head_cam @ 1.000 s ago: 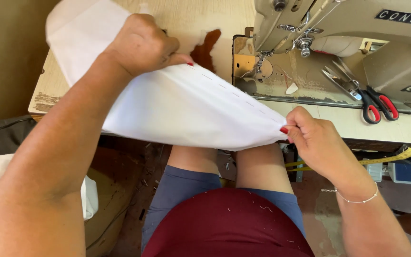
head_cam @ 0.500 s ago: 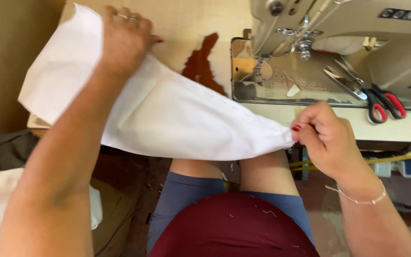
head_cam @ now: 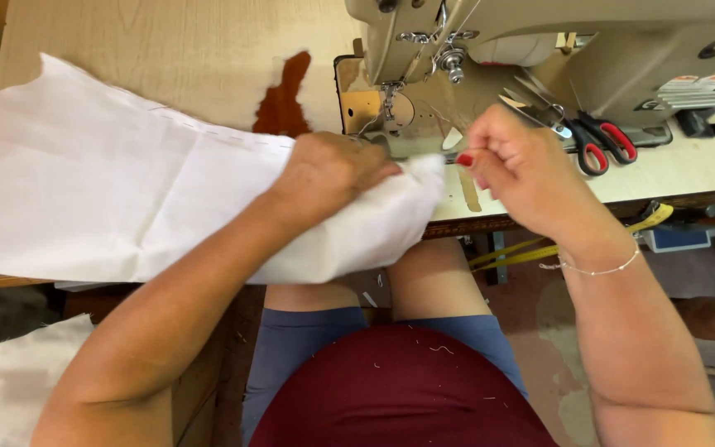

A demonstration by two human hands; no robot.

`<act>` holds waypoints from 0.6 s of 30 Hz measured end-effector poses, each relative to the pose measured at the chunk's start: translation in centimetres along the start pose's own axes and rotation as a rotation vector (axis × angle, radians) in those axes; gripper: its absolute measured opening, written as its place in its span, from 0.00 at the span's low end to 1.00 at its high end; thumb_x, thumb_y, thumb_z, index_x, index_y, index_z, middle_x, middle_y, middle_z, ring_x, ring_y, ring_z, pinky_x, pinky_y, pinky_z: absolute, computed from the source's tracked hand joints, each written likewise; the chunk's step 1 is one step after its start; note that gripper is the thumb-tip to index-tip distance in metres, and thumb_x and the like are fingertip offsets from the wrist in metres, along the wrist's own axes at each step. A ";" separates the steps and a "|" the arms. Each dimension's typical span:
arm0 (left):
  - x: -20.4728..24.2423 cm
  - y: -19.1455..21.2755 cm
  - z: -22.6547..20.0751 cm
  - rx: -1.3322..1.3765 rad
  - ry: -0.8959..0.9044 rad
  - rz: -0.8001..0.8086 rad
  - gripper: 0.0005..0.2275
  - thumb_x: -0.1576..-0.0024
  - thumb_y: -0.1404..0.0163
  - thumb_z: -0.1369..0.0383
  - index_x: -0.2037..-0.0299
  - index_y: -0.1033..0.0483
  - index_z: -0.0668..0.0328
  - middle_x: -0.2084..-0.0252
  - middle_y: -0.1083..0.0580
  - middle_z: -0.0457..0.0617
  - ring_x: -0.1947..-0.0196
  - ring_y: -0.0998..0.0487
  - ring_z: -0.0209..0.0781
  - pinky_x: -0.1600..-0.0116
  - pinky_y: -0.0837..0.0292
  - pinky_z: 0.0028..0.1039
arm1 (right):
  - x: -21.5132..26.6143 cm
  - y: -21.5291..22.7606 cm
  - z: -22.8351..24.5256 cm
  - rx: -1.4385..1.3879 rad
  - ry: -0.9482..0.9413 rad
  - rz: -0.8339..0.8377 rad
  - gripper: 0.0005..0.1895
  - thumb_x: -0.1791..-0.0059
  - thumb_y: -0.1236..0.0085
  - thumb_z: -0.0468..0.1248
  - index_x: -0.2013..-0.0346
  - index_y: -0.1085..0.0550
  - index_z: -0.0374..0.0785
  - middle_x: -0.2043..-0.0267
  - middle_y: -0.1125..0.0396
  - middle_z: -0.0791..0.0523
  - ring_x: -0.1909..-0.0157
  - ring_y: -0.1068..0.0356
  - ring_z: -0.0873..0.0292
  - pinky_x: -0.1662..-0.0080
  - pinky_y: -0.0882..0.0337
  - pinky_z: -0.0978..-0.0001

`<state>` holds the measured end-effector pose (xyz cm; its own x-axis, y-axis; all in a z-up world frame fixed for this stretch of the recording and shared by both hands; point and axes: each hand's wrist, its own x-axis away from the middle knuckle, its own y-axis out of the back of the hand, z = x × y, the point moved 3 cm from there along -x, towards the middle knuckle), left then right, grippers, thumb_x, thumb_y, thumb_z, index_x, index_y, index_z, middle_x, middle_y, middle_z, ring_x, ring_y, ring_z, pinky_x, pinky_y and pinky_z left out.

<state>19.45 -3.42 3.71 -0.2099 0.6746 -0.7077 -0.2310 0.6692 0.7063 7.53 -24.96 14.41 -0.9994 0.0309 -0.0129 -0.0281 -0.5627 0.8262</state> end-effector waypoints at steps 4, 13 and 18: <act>2.0 1.6 2.3 -0.017 0.069 -0.065 0.21 0.32 0.46 0.56 0.77 0.34 0.51 0.84 0.39 0.42 0.84 0.37 0.39 0.77 0.45 0.32 | 0.2 1.0 -2.2 -0.248 0.040 -0.140 0.11 0.40 0.55 0.25 0.63 0.38 0.41 0.76 0.37 0.58 0.73 0.37 0.64 0.65 0.32 0.74; -2.5 1.1 -1.3 0.222 0.085 -0.038 0.14 0.39 0.45 0.52 0.71 0.25 0.49 0.86 0.31 0.43 0.84 0.26 0.41 0.72 0.29 0.26 | -0.7 -5.5 -2.6 -0.267 0.110 -0.098 0.08 0.48 0.39 0.33 0.55 0.25 0.35 0.68 0.29 0.49 0.79 0.37 0.61 0.72 0.35 0.67; -1.9 0.8 -0.8 0.349 0.213 0.026 0.10 0.38 0.43 0.60 0.69 0.22 0.52 0.82 0.26 0.48 0.79 0.24 0.44 0.67 0.27 0.28 | -0.7 -2.5 -8.5 0.128 0.074 -0.423 0.04 0.47 0.36 0.34 0.58 0.22 0.45 0.65 0.25 0.56 0.62 0.26 0.55 0.57 0.28 0.61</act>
<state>18.94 -4.44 5.58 -0.4120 0.6372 -0.6513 0.1054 0.7433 0.6606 8.11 -30.52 7.56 -0.8993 0.1747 -0.4010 -0.4368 -0.4065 0.8025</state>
